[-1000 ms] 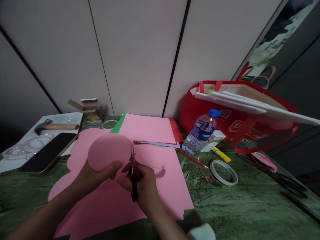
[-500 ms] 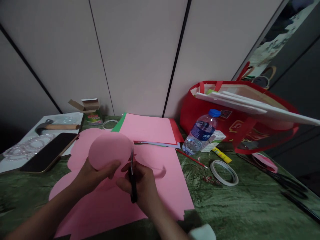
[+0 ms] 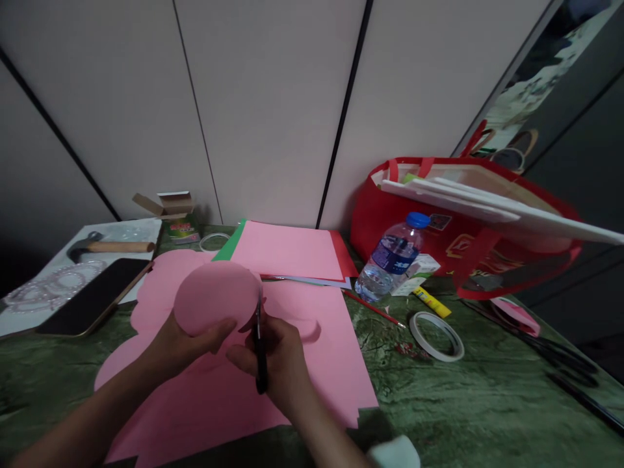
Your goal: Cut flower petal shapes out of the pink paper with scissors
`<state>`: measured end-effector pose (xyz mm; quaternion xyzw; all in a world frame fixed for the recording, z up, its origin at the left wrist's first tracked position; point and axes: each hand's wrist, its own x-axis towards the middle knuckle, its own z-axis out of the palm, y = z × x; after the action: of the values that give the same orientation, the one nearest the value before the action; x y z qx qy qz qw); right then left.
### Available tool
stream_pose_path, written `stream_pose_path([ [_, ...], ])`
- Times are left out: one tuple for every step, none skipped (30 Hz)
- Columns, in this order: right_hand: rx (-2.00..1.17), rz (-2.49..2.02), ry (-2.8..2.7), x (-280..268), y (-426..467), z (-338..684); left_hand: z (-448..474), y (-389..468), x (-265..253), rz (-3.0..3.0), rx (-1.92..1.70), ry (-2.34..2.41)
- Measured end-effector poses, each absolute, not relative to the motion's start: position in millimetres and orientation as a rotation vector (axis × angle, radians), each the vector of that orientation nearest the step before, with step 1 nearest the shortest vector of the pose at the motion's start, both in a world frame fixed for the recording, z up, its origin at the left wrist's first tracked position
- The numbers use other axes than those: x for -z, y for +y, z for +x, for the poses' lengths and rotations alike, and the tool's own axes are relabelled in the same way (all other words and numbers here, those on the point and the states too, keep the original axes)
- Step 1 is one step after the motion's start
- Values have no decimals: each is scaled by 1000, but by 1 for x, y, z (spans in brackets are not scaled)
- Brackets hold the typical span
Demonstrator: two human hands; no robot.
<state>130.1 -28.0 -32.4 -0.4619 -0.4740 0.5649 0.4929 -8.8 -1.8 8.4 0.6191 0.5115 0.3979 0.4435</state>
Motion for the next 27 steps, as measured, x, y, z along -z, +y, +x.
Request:
stream_pose_path([
  [-1368, -1124, -1151, 32, -28, 130, -9, -2, -8, 1539, -993, 1269],
  [-1362, -1124, -1154, 33, -27, 130, -9, -1, -9, 1544, -995, 1271],
  [-1355, -1122, -1159, 33, -27, 130, -10, -1, -9, 1551, -983, 1272],
  [-1348, -1116, -1163, 34, -27, 130, -10, 0, -10, 1560, -963, 1266],
  [-1341, -1112, -1166, 36, -27, 130, -10, 1, -10, 1568, -946, 1252],
  [-1337, -1112, -1166, 37, -27, 130, -11, 1, -11, 1575, -935, 1237],
  [-1331, -1116, -1163, 38, -26, 129, -11, 2, -11, 1581, -931, 1223],
  [-1331, -1119, -1163, 39, -26, 129, -12, 2, -10, 1586, -932, 1211],
  [-1334, -1118, -1159, 40, -26, 129, -13, 2, -10, 1591, -934, 1201],
  [-1336, -1116, -1150, 40, -26, 129, -13, 2, -9, 1596, -935, 1186],
  [-1340, -1115, -1143, 40, -26, 128, -14, 3, -8, 1603, -939, 1175],
  [-1341, -1116, -1135, 39, -26, 128, -14, 3, -7, 1609, -944, 1165],
  [-1343, -1122, -1129, 38, -25, 128, -15, 3, -6, 1616, -949, 1157],
  [-1345, -1131, -1125, 37, -25, 127, -15, 4, -5, 1622, -956, 1152],
  [-1345, -1138, -1124, 36, -25, 127, -15, 4, -4, 1624, -963, 1150],
  [-1346, -1140, -1126, 36, -26, 127, -15, 5, -4, 1625, -973, 1149],
  [-1349, -1137, -1124, 35, -26, 127, -15, 5, -4, 1624, -977, 1146],
  [-1351, -1131, -1121, 35, -26, 127, -15, 6, -4, 1622, -983, 1143],
  [-1352, -1122, -1120, 35, -26, 127, -15, 6, -4, 1619, -988, 1140],
  [-1351, -1112, -1121, 35, -26, 127, -14, 6, -4, 1616, -991, 1136],
  [-1348, -1104, -1121, 35, -27, 127, -14, 6, -4, 1615, -992, 1136],
  [-1346, -1098, -1124, 36, -27, 127, -15, 7, -4, 1615, -994, 1138],
  [-1344, -1091, -1129, 36, -27, 127, -15, 7, -4, 1617, -998, 1143],
  [-1341, -1086, -1133, 37, -27, 127, -15, 7, -3, 1621, -999, 1150],
  [-1341, -1087, -1134, 37, -26, 127, -16, 8, -3, 1623, -998, 1159],
  [-1344, -1090, -1136, 38, -26, 128, -16, 8, -3, 1624, -1001, 1171],
  [-1352, -1090, -1144, 38, -26, 128, -16, 8, -2, 1622, -1003, 1182],
])
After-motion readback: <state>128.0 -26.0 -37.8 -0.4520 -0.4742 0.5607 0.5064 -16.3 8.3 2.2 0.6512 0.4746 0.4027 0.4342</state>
